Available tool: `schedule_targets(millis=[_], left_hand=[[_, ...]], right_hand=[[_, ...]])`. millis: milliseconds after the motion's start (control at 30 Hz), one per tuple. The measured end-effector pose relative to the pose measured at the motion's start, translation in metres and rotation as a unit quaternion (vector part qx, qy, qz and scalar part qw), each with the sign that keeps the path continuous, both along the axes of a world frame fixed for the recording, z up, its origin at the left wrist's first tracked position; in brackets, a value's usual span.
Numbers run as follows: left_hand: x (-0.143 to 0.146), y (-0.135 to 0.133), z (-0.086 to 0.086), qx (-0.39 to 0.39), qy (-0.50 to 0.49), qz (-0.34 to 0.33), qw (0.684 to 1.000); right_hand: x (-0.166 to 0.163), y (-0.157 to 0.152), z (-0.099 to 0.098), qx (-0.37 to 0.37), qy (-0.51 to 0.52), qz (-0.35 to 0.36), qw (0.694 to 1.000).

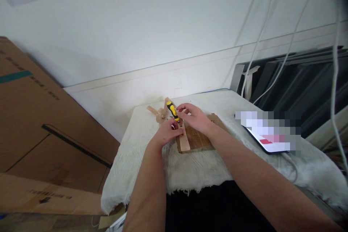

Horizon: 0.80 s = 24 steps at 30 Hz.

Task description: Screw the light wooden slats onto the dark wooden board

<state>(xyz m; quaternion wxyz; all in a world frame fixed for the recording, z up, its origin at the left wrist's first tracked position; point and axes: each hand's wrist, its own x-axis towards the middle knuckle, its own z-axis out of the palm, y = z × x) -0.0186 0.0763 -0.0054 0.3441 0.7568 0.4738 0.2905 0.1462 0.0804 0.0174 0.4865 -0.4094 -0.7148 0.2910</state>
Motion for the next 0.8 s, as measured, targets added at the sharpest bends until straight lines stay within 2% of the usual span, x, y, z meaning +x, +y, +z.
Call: schedule_targets(millis=[200,367,567,800], left_hand=[[-0.0002,0.0,0.0,0.013,-0.002,-0.023,1.0],[-0.0005,0.0001,-0.0005,0.01,0.013,-0.007,1.0],[0.0015,-0.0017,0.0031,0.009,-0.011,-0.019,1.0],[0.0029,-0.0045,0.0052,-0.005,-0.016,-0.012,1.0]], right_hand=[[-0.0015,0.0026,-0.005,0.05,-0.032,0.012,0.998],[0.0007,0.0077,-0.0072,0.076,-0.047,0.009,0.996],[0.0006,0.0021,-0.0012,0.022,-0.035,-0.048,0.998],[0.0005,0.0007,0.0008,0.0,0.011,-0.025,1.0]])
